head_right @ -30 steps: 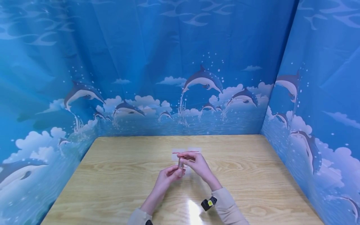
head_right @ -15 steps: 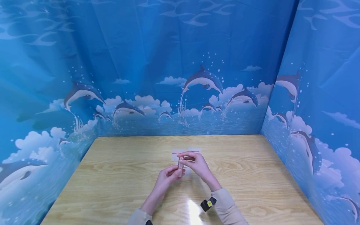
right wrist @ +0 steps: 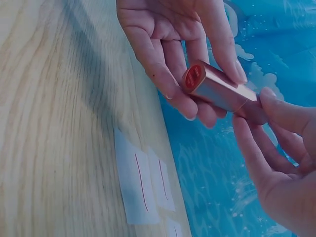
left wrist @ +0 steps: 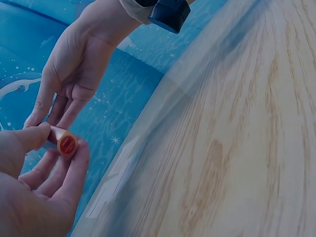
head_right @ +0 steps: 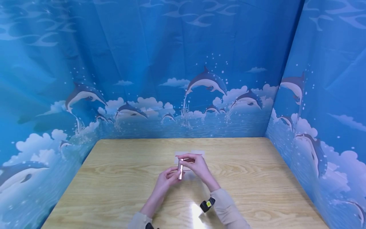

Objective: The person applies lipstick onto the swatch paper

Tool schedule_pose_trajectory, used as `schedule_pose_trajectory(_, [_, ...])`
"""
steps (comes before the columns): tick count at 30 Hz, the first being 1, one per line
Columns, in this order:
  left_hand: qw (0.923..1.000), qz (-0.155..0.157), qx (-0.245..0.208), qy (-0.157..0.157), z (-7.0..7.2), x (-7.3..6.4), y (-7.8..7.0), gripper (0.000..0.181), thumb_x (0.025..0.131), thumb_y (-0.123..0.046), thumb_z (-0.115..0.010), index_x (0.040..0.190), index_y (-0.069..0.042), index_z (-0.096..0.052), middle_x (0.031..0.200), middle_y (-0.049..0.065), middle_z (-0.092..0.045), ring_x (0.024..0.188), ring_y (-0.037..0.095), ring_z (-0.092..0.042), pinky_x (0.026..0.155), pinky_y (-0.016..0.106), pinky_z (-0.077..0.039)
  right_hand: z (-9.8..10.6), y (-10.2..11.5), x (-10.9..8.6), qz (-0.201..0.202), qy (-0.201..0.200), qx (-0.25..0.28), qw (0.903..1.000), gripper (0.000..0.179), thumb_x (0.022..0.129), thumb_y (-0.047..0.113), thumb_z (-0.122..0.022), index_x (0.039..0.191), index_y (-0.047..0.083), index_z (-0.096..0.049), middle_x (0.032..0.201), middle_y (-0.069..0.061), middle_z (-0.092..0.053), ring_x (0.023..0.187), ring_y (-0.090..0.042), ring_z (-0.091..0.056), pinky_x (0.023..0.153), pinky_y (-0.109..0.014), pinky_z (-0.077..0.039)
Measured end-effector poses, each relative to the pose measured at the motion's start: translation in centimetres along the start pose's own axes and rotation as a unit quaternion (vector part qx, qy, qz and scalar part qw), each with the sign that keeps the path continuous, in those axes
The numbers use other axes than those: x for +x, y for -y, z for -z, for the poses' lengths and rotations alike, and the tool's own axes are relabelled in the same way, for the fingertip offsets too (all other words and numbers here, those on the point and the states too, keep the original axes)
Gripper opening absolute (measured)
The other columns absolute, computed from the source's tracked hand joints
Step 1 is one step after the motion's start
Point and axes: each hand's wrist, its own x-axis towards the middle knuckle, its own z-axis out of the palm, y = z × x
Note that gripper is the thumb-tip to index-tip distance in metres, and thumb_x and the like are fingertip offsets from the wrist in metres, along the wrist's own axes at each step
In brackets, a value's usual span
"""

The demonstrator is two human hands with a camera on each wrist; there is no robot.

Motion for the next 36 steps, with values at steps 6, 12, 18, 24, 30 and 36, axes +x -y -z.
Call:
schedule_pose_trajectory(6, [0.9978, -0.001, 0.038, -0.055, 1.1, 0.1, 0.2, 0.041, 0.096, -0.019, -0.071, 0.126, 0.008, -0.064, 0.116, 0.019, -0.071, 0.094, 0.021, -0.071, 0.087, 0.036, -0.062, -1.3, -0.5, 1.5, 0.007, 0.015, 0.004, 0.9999, 0.028, 0.093, 0.021, -0.075, 0.117, 0.006, -0.075, 0.117, -0.010, -0.074, 0.102, -0.022, -0.071, 0.090, -0.035, -0.059])
schedule_pose_trajectory(12, [0.9952, -0.001, 0.059, -0.079, 2.9, 0.3, 0.3, 0.040, 0.097, -0.015, -0.070, 0.126, 0.011, -0.063, 0.117, 0.025, -0.069, 0.095, 0.023, -0.071, 0.088, 0.040, -0.062, -3.1, -1.1, 3.2, 0.002, 0.038, 0.008, 0.9993, 0.028, 0.093, 0.020, -0.076, 0.116, 0.005, -0.075, 0.116, -0.012, -0.074, 0.094, -0.018, -0.071, 0.084, -0.040, -0.060])
schedule_pose_trajectory(18, [0.9926, -0.009, 0.095, -0.075, 5.1, 0.6, 0.2, 0.037, 0.096, -0.010, -0.070, 0.122, 0.015, -0.062, 0.110, 0.027, -0.070, 0.096, 0.027, -0.070, 0.085, 0.041, -0.063, -4.8, -1.2, 4.5, 0.006, 0.070, -0.007, 0.9975, 0.027, 0.096, 0.018, -0.072, 0.118, 0.002, -0.073, 0.119, -0.015, -0.072, 0.094, -0.022, -0.072, 0.086, -0.040, -0.060])
schedule_pose_trajectory(24, [0.9804, -0.015, 0.182, -0.074, 6.7, 0.7, -0.1, 0.035, 0.091, -0.009, -0.076, 0.115, 0.014, -0.066, 0.104, 0.027, -0.073, 0.094, 0.033, -0.073, 0.077, 0.033, -0.064, -6.0, -1.6, 5.1, 0.012, 0.102, -0.041, 0.9939, 0.026, 0.094, 0.011, -0.072, 0.117, 0.000, -0.073, 0.117, -0.018, -0.072, 0.092, -0.026, -0.074, 0.084, -0.034, -0.062])
schedule_pose_trajectory(30, [0.9591, -0.019, 0.272, -0.074, 7.2, 0.6, -0.4, 0.028, 0.088, -0.008, -0.077, 0.108, 0.012, -0.070, 0.096, 0.022, -0.075, 0.086, 0.030, -0.075, 0.070, 0.028, -0.063, -7.0, -2.4, 5.5, 0.003, 0.115, -0.044, 0.9924, 0.024, 0.091, 0.006, -0.073, 0.113, -0.003, -0.073, 0.111, -0.019, -0.074, 0.090, -0.025, -0.074, 0.079, -0.025, -0.061])
schedule_pose_trajectory(36, [0.9285, -0.034, 0.360, -0.084, 7.1, 0.3, -1.0, 0.022, 0.088, -0.011, -0.078, 0.102, 0.005, -0.074, 0.089, 0.014, -0.077, 0.077, 0.023, -0.075, 0.070, 0.032, -0.061, -7.7, -2.8, 5.7, -0.002, 0.105, -0.057, 0.9928, 0.022, 0.092, 0.008, -0.073, 0.111, -0.002, -0.075, 0.109, -0.017, -0.075, 0.089, -0.018, -0.072, 0.076, -0.022, -0.058])
